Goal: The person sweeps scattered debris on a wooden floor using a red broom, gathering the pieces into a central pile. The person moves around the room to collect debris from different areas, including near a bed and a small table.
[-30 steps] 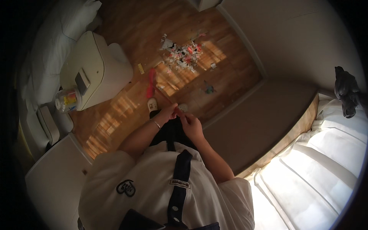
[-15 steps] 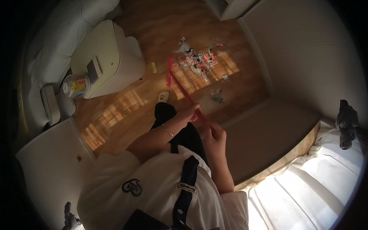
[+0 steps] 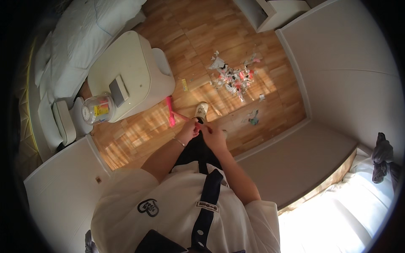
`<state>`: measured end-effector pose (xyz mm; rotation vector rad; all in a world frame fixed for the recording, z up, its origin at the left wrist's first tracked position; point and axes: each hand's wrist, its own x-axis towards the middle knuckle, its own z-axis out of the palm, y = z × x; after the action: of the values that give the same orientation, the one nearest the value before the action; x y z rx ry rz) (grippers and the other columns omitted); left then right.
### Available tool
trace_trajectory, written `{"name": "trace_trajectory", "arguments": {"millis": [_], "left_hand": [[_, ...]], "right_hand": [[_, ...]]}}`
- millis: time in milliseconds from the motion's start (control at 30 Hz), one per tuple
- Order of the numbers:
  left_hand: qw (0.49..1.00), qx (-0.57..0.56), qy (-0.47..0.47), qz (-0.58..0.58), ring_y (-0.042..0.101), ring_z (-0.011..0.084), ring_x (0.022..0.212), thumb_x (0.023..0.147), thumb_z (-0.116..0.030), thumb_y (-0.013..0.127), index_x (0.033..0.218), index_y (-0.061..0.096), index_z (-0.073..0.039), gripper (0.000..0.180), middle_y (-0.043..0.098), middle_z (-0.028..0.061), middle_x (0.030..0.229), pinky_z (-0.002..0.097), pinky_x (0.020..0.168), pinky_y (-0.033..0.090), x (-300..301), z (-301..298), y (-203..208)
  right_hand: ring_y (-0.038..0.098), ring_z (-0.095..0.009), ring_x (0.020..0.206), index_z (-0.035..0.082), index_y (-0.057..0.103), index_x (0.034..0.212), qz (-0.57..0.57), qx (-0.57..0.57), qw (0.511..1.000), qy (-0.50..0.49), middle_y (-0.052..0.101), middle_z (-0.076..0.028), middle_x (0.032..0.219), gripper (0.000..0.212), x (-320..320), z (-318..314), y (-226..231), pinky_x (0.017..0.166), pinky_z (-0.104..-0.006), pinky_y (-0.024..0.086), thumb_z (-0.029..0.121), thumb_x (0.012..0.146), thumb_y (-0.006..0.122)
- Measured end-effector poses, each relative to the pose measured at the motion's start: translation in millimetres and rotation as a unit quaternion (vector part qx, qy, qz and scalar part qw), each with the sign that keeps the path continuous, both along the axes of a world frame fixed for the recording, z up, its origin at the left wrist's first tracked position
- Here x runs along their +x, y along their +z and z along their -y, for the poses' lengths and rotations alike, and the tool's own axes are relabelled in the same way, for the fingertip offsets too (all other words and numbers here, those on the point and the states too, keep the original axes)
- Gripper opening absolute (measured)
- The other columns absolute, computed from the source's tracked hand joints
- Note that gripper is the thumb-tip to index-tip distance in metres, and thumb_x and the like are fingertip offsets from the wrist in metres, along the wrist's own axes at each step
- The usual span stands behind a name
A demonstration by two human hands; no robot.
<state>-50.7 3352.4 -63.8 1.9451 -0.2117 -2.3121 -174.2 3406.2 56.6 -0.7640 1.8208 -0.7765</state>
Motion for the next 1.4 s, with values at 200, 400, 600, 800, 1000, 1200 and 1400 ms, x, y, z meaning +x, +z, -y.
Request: {"name": "trace_trajectory", "arguments": {"millis": [200, 400, 600, 800, 1000, 1200, 1400], "left_hand": [[0.988, -0.034, -0.092, -0.122, 0.029, 0.0134, 0.032, 0.088, -0.022, 0.048, 0.058, 0.046, -0.004, 0.034, 0.037, 0.0038, 0.043, 0.028, 0.034, 0.021, -76, 19, 36], [0.983, -0.077, -0.07, -0.151, 0.039, 0.0134, 0.037, 0.082, -0.023, 0.051, 0.058, 0.05, -0.003, 0.031, 0.046, 0.0042, 0.049, 0.028, 0.036, 0.027, -110, 39, 70], [0.988, -0.086, -0.061, -0.114, 0.037, 0.0111, 0.037, 0.083, -0.023, 0.05, 0.062, 0.049, -0.008, 0.026, 0.044, 0.0026, 0.048, 0.0252, 0.037, 0.026, -76, 85, 63], [0.993, -0.04, -0.086, -0.072, 0.033, 0.0123, 0.032, 0.085, -0.022, 0.047, 0.059, 0.047, -0.008, 0.03, 0.04, 0.0033, 0.044, 0.0269, 0.032, 0.022, -40, 138, 0], [0.973, -0.004, -0.189, -0.129, 0.034, 0.0121, 0.034, 0.084, -0.023, 0.05, 0.057, 0.046, -0.009, 0.03, 0.04, 0.0032, 0.044, 0.0273, 0.034, 0.022, -102, 115, 1], [0.943, 0.061, -0.241, -0.222, 0.052, 0.0105, 0.057, 0.084, -0.028, 0.052, 0.074, 0.052, -0.012, 0.019, 0.056, 0.0004, 0.065, 0.0268, 0.062, 0.045, -183, 56, 26], [0.926, 0.034, -0.27, -0.26, 0.055, 0.0096, 0.059, 0.086, -0.027, 0.052, 0.078, 0.051, -0.012, 0.018, 0.057, 0.0006, 0.068, 0.026, 0.061, 0.044, -211, 15, 79]], "right_hand": [[0.056, -0.018, 0.054, 0.005, 0.065, 0.087, -0.096, 0.066, 0.988, -0.1, 0.056, -0.013, 0.061, 0.018, -42, 4, 64, 0.055, -0.0294, 0.044, 0.019, 0.084, 0.055], [0.055, -0.016, 0.053, 0.006, 0.066, 0.089, -0.155, 0.051, 0.984, -0.076, 0.055, -0.012, 0.061, 0.015, -42, 29, 121, 0.054, -0.0281, 0.043, 0.016, 0.084, 0.057], [0.057, -0.018, 0.054, 0.006, 0.066, 0.091, -0.071, 0.01, 0.992, -0.102, 0.056, -0.013, 0.061, 0.016, -42, 62, 104, 0.055, -0.0291, 0.044, 0.018, 0.084, 0.058], [0.061, -0.031, 0.063, 0.006, 0.065, 0.092, -0.066, 0.021, 0.994, -0.08, 0.06, -0.017, 0.069, 0.022, -16, 107, 35, 0.059, -0.0367, 0.047, 0.026, 0.085, 0.057], [0.059, -0.021, 0.058, 0.006, 0.066, 0.092, -0.155, 0.056, 0.976, -0.142, 0.06, -0.013, 0.065, 0.021, -53, 82, 63, 0.058, -0.0318, 0.045, 0.022, 0.086, 0.054], [0.059, -0.021, 0.054, 0.006, 0.066, 0.089, -0.261, 0.122, 0.937, -0.197, 0.057, -0.012, 0.06, 0.019, -76, 45, 101, 0.055, -0.0331, 0.045, 0.022, 0.087, 0.054], [0.042, -0.011, 0.045, 0.003, 0.064, 0.086, -0.286, 0.069, 0.923, -0.246, 0.045, -0.007, 0.052, 0.011, -85, 0, 126, 0.046, -0.0259, 0.037, 0.012, 0.083, 0.059]]}}
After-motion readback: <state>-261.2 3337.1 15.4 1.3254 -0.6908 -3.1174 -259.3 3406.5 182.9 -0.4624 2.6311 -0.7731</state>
